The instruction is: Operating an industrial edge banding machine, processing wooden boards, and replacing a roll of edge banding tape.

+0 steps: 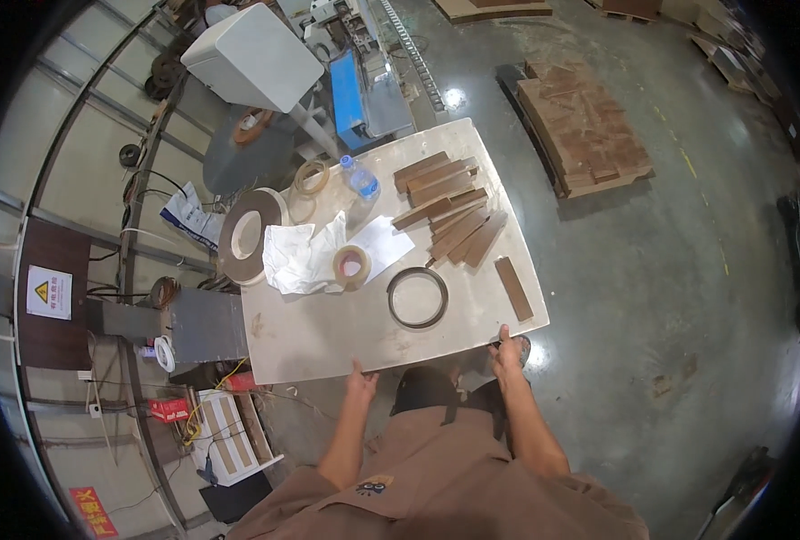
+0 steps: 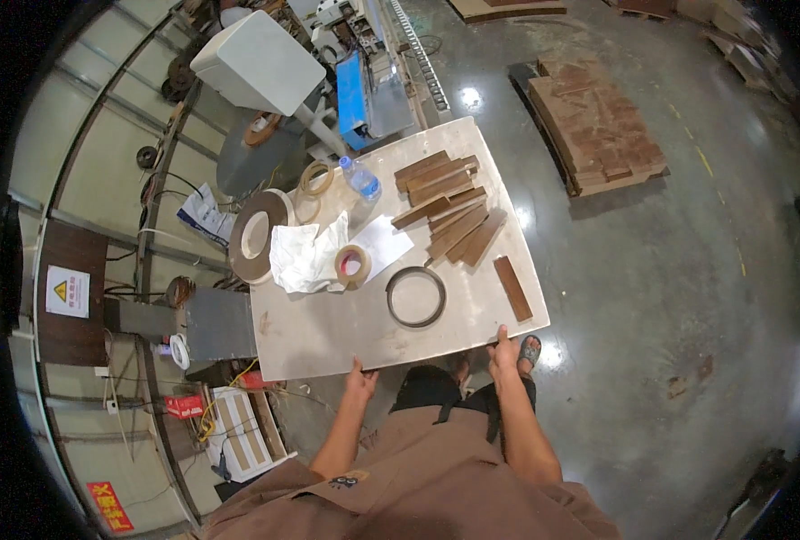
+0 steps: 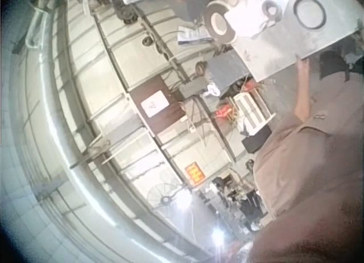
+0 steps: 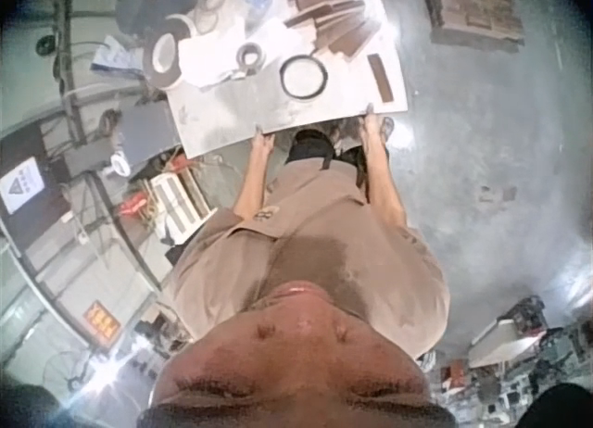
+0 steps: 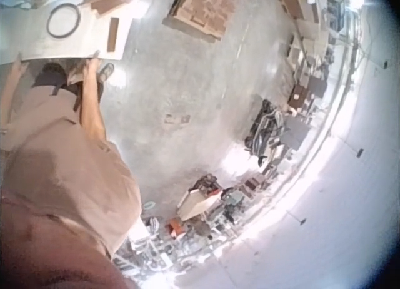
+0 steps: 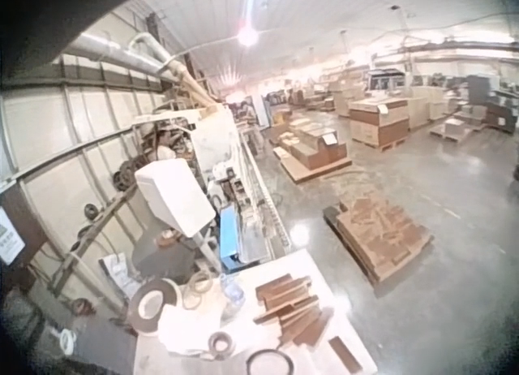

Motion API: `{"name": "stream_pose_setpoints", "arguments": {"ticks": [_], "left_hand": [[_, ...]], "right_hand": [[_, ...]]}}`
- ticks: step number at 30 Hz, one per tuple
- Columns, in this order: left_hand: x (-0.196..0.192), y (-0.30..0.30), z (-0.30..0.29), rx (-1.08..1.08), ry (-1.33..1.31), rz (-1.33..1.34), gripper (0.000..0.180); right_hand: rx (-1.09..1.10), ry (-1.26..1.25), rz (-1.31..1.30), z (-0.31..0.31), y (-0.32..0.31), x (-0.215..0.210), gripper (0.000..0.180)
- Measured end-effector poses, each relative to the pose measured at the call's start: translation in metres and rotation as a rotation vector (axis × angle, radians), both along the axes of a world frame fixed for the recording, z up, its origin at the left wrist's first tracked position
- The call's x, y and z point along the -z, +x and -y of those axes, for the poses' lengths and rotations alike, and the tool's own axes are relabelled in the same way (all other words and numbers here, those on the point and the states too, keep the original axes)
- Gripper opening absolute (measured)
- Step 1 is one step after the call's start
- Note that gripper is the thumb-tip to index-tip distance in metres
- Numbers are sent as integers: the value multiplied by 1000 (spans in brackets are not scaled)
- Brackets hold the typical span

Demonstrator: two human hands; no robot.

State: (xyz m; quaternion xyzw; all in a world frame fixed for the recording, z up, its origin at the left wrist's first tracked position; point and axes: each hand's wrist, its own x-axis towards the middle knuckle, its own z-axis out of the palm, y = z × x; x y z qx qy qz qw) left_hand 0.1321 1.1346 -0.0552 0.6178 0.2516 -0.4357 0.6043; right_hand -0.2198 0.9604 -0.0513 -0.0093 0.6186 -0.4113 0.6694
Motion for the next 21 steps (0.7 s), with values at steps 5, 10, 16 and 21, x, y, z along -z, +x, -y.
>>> {"name": "stream_pose_setpoints", "arguments": {"ticks": [5,10,16,21], "left_hand": [[7,-9,-3,9,-15,-6,64],[12,-11,-7,25,24,13,68],[15,-5,-17,60,-22,34,72],[6,-12,-10,24,-34,26,57]], "right_hand": [[-4,-2,-42,8,-11,11,46],[-215,-89,58,17,-47,4,53],[-68,-104,95,19,-55,9,42],[-69,-110,128,17,-61,17,39]]}}
